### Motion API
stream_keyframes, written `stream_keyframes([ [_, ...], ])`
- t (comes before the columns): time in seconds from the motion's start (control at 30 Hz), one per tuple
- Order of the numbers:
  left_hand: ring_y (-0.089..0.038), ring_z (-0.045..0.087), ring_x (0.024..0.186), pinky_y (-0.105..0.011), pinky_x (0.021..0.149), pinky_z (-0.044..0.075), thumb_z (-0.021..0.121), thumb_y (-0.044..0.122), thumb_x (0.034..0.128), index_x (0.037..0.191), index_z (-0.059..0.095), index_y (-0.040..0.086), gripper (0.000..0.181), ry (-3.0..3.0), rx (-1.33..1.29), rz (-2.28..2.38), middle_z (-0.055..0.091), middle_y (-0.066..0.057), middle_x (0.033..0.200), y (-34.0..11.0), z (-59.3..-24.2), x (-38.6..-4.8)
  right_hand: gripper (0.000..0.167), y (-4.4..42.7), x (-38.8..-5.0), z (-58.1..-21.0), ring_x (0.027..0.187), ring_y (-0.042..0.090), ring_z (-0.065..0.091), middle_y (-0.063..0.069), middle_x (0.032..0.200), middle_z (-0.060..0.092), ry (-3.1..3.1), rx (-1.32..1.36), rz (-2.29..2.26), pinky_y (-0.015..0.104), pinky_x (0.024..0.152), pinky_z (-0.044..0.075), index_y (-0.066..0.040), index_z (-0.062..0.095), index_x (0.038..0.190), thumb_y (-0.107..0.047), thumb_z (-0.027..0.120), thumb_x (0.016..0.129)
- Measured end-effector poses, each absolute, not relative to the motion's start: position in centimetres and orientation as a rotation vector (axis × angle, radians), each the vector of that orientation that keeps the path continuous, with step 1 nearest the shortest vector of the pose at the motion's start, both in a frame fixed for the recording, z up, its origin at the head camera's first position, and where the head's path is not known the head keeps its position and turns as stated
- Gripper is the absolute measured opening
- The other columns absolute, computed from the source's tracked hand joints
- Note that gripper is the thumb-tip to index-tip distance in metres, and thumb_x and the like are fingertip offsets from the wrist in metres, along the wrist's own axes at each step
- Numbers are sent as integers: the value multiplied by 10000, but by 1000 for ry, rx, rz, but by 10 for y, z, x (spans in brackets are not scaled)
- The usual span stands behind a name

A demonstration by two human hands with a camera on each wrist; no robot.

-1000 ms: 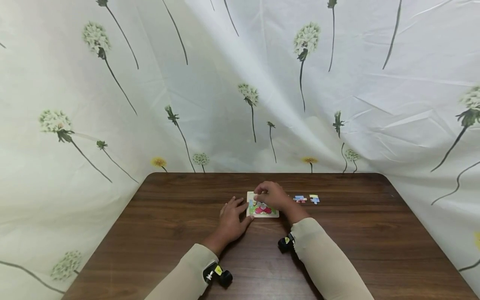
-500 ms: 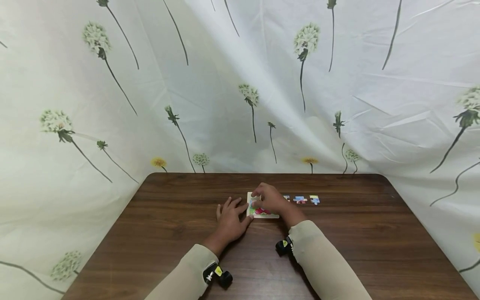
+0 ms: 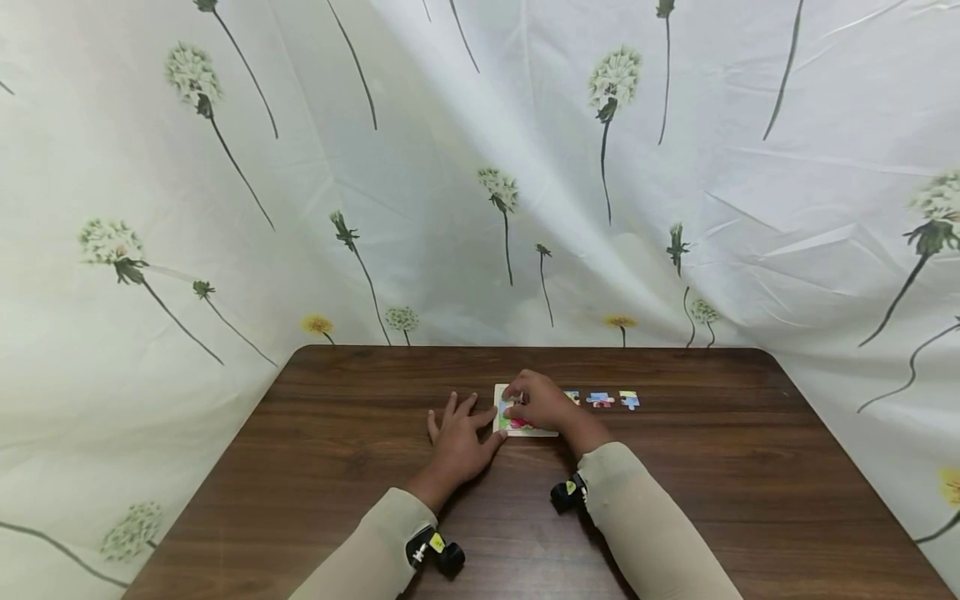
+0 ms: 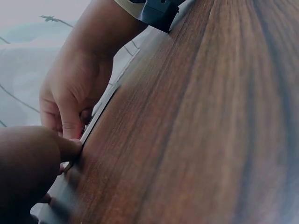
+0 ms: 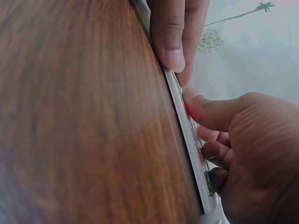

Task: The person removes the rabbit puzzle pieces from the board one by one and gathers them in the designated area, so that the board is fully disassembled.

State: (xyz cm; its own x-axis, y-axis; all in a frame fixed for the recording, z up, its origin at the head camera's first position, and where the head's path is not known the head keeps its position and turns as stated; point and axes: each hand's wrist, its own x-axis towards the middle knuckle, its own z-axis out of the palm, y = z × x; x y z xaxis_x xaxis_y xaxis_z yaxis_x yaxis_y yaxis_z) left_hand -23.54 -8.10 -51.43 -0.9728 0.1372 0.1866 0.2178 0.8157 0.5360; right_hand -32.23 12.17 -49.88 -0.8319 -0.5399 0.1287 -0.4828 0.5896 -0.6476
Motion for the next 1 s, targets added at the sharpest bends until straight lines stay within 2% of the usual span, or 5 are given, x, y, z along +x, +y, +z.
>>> stream_keyframes([
  [0.4,-513,367,1603,-840,1229,165,777,376,1011,1352,805,217,378,-2806,-237,-901,570,-187,1622,-77,-511,-237,176,121,-322,-499,850,117,582,77,1101,675,2723,-860,-1125,296,772,508,-90,824,1143,-125,840,971],
  [0.57,-449,496,1512,-758,1190,326,777,344,1015,1278,843,205,304,-2771,-316,-744,639,-161,1552,-73,-508,-227,176,118,-323,-503,874,132,609,88,1081,683,2727,-884,-1129,302,779,527,-77,818,1137,-117,841,967],
  [0.7,-403,580,1414,-707,1123,428,735,383,1034,1285,837,187,335,-2788,-407,-642,679,-150,1492,-64,-507,-211,142,118,-322,-502,875,130,604,71,1099,684,2728,-855,-1108,317,782,528,-90,818,1136,-92,800,995],
  [0.83,-411,586,1409,-714,1128,443,737,423,1024,1322,816,193,385,-2813,-435,-570,676,-141,1484,-57,-506,-199,142,117,-323,-501,878,131,611,83,1082,694,2735,-870,-1103,315,789,534,-69,817,1131,-68,788,992],
  [1.0,-436,518,1489,-760,1165,408,698,492,1044,1431,748,210,482,-2874,-474,-499,616,-111,1570,-55,-501,-190,141,114,-323,-501,877,128,614,76,1054,702,2737,-835,-1106,302,786,530,-65,817,1109,-53,801,969],
])
